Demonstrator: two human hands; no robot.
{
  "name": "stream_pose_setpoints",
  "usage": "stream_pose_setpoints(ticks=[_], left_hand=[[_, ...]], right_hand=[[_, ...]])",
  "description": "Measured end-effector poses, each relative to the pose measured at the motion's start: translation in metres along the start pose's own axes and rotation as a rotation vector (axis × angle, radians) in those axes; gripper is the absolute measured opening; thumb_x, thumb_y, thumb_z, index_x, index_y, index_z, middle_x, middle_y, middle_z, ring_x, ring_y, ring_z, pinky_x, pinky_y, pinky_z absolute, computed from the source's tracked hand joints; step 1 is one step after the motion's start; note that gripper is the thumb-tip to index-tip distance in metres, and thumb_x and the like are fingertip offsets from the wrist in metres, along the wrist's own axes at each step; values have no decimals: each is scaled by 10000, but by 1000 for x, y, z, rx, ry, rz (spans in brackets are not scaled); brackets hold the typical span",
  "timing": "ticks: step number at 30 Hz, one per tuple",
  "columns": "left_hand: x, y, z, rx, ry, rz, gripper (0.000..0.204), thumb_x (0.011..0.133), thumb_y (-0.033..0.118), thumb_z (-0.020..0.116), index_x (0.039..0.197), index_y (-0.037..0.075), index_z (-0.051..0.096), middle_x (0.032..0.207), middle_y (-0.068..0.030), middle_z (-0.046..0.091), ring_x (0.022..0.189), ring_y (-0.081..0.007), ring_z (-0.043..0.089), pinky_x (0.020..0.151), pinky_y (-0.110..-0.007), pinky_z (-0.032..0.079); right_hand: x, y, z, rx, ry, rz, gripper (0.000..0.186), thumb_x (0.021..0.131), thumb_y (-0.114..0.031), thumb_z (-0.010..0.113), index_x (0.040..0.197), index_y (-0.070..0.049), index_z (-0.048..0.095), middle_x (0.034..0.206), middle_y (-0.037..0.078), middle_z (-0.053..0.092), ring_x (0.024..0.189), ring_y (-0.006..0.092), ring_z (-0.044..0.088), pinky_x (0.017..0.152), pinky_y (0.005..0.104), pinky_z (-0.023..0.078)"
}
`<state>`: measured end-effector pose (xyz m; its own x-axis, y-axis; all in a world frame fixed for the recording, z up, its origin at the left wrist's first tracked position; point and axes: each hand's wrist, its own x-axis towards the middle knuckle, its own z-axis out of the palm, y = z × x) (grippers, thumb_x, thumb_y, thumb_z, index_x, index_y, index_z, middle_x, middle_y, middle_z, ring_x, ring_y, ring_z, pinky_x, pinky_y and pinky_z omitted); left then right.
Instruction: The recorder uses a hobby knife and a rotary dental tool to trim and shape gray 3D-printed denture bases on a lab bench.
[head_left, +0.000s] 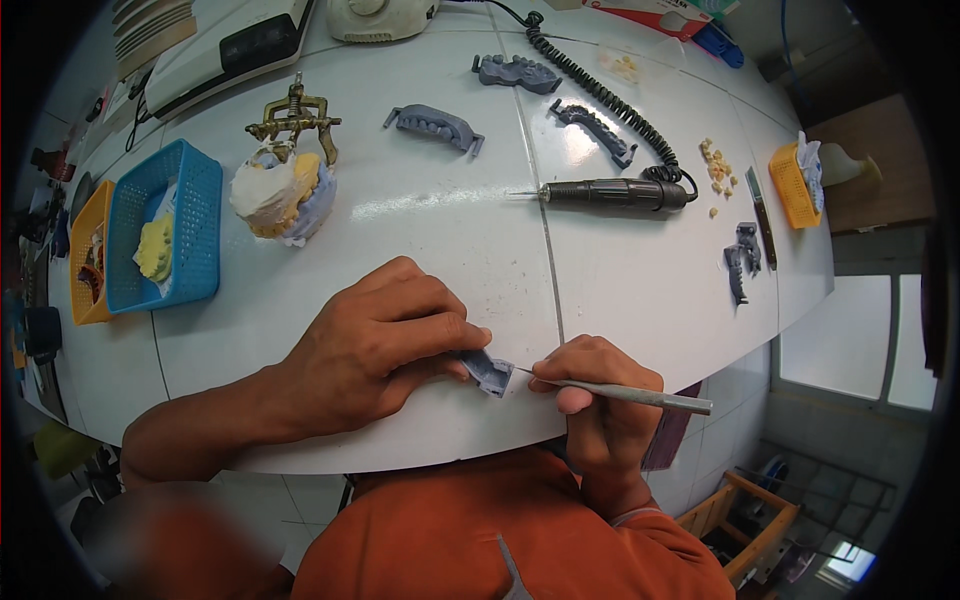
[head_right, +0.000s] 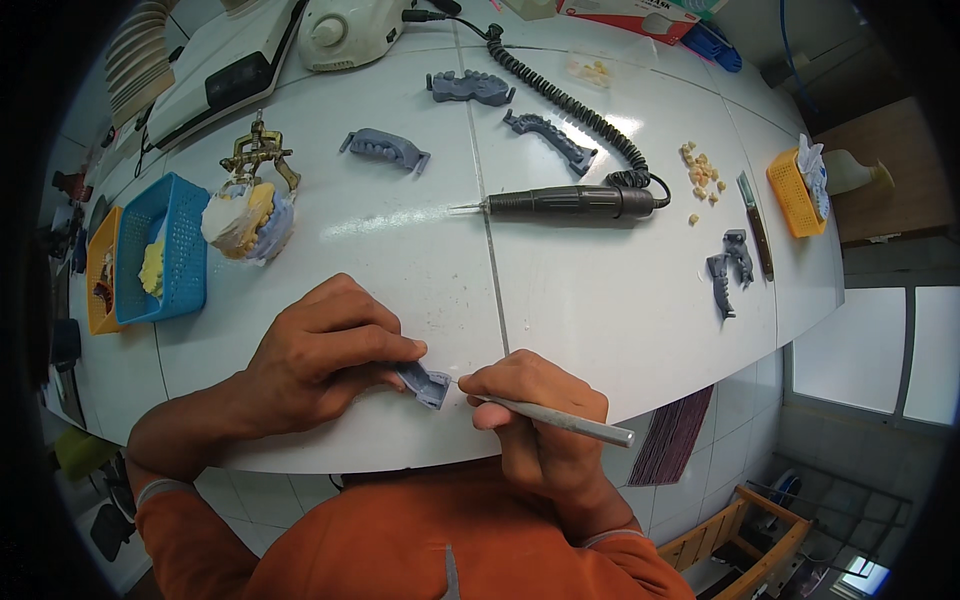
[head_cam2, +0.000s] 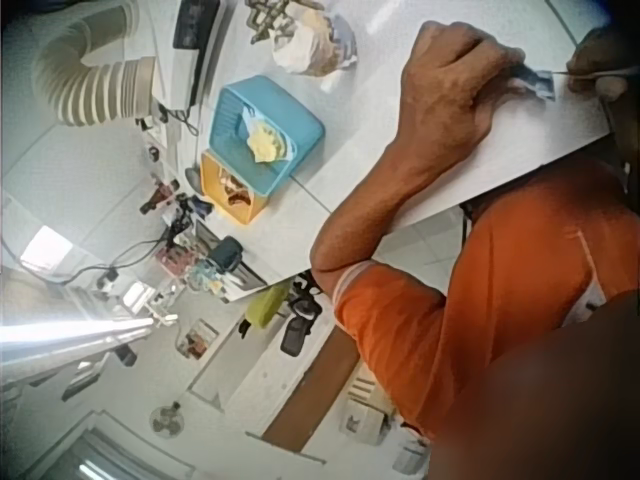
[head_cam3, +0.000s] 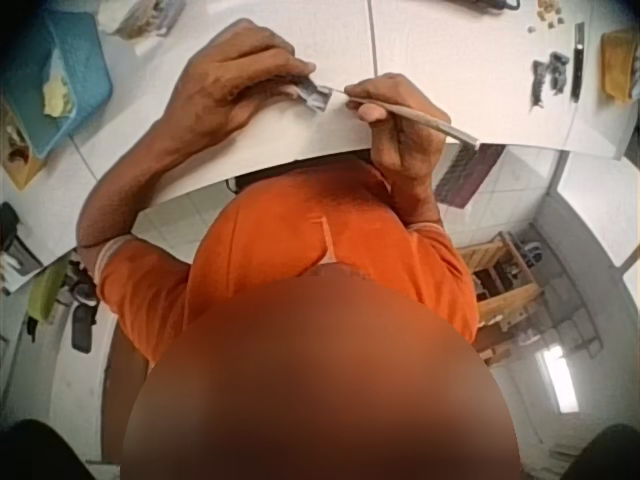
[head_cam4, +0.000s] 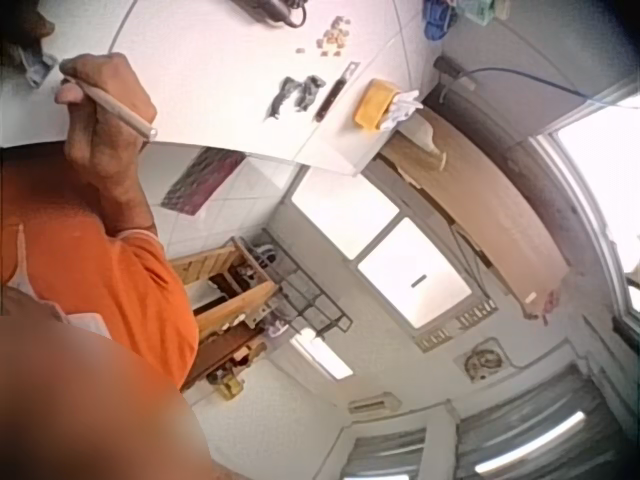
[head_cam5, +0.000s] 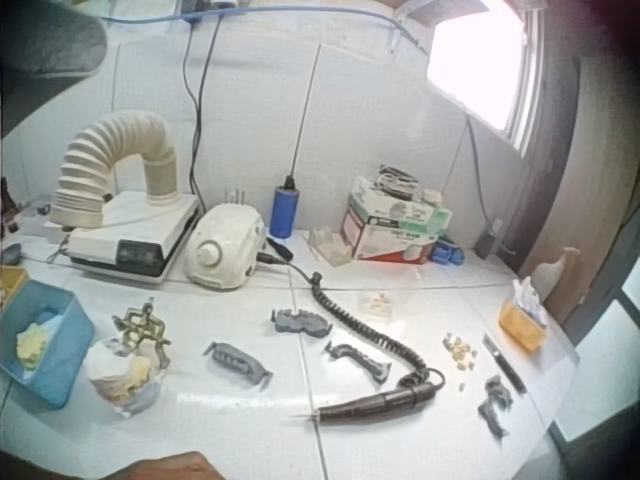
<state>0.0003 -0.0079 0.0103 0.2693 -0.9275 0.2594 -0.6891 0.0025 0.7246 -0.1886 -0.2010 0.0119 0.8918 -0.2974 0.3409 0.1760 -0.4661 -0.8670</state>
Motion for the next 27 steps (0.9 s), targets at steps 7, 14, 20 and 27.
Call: stream_pose_setpoints(ticks=[7,14,20,27], left_hand=[[1,1,-1,-5,-3,-4,338,834,159,938,1155,106,845,1024,-44,717,952,-232,652,791,-365,547],[0,0,1,4,4,-2,345,830,156,937,1158,99,846,1020,-43,721,949,-233,652,795,-365,551],[0,1,1,8,6,4,332,836,148,932,1152,96,843,1022,-47,719,950,-238,654,798,-365,554],[0,1,0,6,5,1,317,838,142,931,1139,99,841,1014,-42,711,947,-234,655,792,-363,552]], right_hand=[[2,-1,-2,18,-16,22,206,1028,-145,771,1034,57,734,891,127,773,729,253,745,648,342,581],[7,-2,-3,24,-58,2,206,1033,-135,762,1033,71,753,888,153,775,744,252,753,667,341,589],[7,-2,-4,34,-71,-4,229,1044,-158,757,1048,71,761,888,154,774,753,236,757,679,336,592],[-2,-1,-3,131,17,97,262,1051,-186,762,1079,74,763,886,149,770,774,205,765,689,320,590]])
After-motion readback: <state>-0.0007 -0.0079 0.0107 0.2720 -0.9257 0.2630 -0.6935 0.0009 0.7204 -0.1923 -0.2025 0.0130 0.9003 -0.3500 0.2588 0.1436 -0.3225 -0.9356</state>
